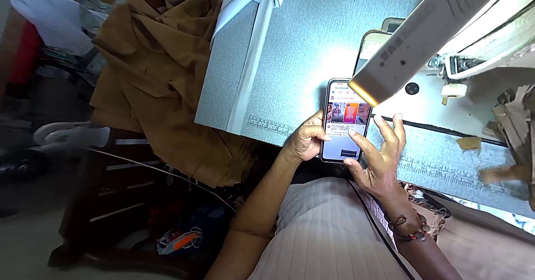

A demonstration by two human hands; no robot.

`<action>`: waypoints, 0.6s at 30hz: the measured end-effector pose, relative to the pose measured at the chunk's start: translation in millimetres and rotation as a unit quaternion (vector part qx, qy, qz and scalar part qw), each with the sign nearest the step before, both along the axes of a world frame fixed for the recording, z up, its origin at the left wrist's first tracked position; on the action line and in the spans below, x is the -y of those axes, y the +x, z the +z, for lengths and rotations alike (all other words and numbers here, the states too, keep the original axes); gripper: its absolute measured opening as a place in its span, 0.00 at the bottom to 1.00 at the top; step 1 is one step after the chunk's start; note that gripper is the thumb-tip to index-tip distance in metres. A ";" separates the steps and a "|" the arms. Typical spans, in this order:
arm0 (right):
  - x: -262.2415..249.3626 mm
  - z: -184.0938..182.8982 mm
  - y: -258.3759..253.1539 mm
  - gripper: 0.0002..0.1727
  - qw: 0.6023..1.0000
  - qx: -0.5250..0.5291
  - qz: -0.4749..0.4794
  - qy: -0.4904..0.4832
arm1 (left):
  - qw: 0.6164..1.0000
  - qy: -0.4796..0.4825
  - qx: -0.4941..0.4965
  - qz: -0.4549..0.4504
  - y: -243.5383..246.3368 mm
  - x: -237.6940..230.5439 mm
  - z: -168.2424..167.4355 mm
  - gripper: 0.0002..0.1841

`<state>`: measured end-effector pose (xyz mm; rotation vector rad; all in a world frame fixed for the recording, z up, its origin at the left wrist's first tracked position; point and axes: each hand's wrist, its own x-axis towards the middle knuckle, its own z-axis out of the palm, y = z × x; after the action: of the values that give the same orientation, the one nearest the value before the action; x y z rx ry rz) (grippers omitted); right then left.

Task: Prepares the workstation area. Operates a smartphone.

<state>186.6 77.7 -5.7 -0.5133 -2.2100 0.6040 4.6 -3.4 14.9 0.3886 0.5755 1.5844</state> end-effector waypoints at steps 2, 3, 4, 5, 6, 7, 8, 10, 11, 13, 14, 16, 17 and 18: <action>-0.1 0.2 0.2 0.30 1.000 0.001 -0.001 0.000 | 1.000 -0.004 -0.002 0.001 -0.1 0.0 -0.5 0.24; -0.2 0.2 0.3 0.30 1.000 0.001 -0.001 -0.001 | 1.000 -0.004 -0.003 0.000 -0.3 0.0 -0.7 0.25; -0.2 0.1 0.3 0.30 1.000 0.000 -0.001 -0.001 | 1.000 -0.004 -0.003 -0.001 -0.4 -0.2 -0.7 0.26; -0.2 0.1 0.3 0.30 1.000 0.001 -0.002 -0.001 | 1.000 -0.003 -0.002 -0.002 -0.4 -0.2 -0.6 0.26; -0.2 0.0 0.2 0.30 1.000 0.000 -0.003 -0.001 | 1.000 -0.005 -0.003 -0.003 -0.4 -0.2 -0.3 0.26; -0.2 -0.1 0.1 0.30 1.000 -0.002 -0.002 -0.001 | 1.000 -0.009 -0.002 -0.001 -0.1 -0.3 0.5 0.26; -0.2 -0.5 0.0 0.30 1.000 -0.004 -0.002 -0.002 | 1.000 -0.013 0.001 0.002 0.3 -0.5 1.1 0.25; -0.3 -0.3 0.5 0.30 1.000 -0.002 -0.002 -0.003 | 1.000 -0.013 -0.004 0.000 0.3 -0.2 1.1 0.25; -0.3 -0.2 0.6 0.30 1.000 -0.002 -0.001 -0.003 | 1.000 -0.013 -0.003 0.001 0.4 -0.3 1.3 0.25; -0.1 -0.4 0.5 0.30 1.000 -0.003 -0.001 -0.004 | 1.000 -0.010 0.002 0.002 0.4 -0.3 1.3 0.24; -0.1 -0.2 0.5 0.29 1.000 -0.003 -0.001 -0.004 | 1.000 -0.008 0.001 0.001 0.3 -0.3 1.3 0.24; -0.4 0.1 0.4 0.29 1.000 -0.004 -0.001 -0.004 | 1.000 -0.006 -0.002 -0.002 0.1 -0.4 1.7 0.25; -0.5 -0.1 0.2 0.29 1.000 -0.006 -0.001 -0.004 | 1.000 -0.005 -0.003 -0.003 -0.2 -0.2 1.4 0.26; -0.4 -0.4 0.1 0.29 1.000 -0.007 -0.002 -0.005 | 1.000 -0.006 -0.001 -0.003 -0.2 -0.3 1.0 0.25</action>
<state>186.7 78.2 -6.1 -0.5165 -2.1941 0.6149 4.4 -3.1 15.9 0.3826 0.5857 1.5751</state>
